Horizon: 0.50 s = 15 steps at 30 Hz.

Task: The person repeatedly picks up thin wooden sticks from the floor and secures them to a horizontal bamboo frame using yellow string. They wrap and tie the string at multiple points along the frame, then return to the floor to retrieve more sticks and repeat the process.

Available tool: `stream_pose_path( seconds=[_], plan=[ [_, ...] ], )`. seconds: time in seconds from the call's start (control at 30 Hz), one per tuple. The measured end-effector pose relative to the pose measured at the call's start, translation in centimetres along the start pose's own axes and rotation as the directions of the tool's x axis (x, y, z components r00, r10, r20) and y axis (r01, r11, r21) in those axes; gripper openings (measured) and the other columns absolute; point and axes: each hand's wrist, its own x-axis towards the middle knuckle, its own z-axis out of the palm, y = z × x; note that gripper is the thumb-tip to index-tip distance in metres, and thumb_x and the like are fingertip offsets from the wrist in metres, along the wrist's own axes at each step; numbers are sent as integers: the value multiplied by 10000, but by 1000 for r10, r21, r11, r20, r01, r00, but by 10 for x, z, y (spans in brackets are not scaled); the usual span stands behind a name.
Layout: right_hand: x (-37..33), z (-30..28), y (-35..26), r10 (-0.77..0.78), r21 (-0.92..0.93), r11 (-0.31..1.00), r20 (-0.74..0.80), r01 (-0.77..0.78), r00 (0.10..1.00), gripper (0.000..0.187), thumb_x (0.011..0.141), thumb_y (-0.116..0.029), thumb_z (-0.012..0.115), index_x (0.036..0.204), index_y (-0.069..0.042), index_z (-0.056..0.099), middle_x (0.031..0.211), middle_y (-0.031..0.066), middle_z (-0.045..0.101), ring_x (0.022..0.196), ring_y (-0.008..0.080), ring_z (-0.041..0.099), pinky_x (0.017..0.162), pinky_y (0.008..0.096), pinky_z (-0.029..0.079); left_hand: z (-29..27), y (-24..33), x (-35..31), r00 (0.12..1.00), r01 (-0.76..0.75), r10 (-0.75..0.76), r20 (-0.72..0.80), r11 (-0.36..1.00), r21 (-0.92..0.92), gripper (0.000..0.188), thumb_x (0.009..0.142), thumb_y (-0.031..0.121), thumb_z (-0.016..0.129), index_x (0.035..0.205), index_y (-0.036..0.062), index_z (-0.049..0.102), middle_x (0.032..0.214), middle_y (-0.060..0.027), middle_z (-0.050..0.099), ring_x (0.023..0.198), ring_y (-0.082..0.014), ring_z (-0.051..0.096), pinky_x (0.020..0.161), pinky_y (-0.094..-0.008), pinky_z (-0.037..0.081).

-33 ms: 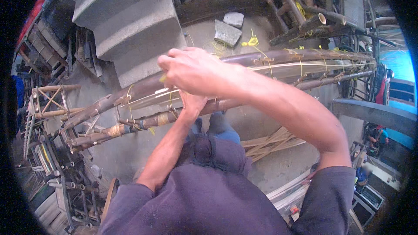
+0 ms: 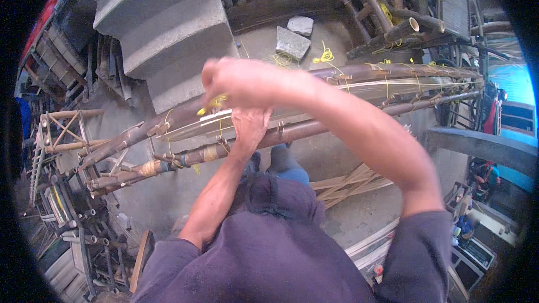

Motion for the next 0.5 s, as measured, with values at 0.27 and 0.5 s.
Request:
stream_pose_path(
  seconds=[0.27, 0.5],
  plan=[
    [-98, 73, 168, 792, 464, 576, -113, -673, 600, 389, 907, -392, 484, 893, -37, 643, 818, 106, 649, 815, 260, 628, 710, 387, 483, -1, 18, 14, 989, -146, 146, -3, 988, -54, 94, 819, 236, 659, 812, 146, 633, 634, -47, 606, 610, -239, 599, 593, -365, 438],
    [-135, 196, 12, 365, 200, 910, 24, -362, 931, 265, 894, -238, 512, 794, -20, 625, 850, 180, 639, 839, 337, 641, 773, 466, 492, -17, 18, 9, 995, -46, 61, 75, 980, -194, 182, 855, 263, 637, 816, 89, 671, 701, -69, 644, 678, -235, 632, 647, -347, 473]
  ],
)
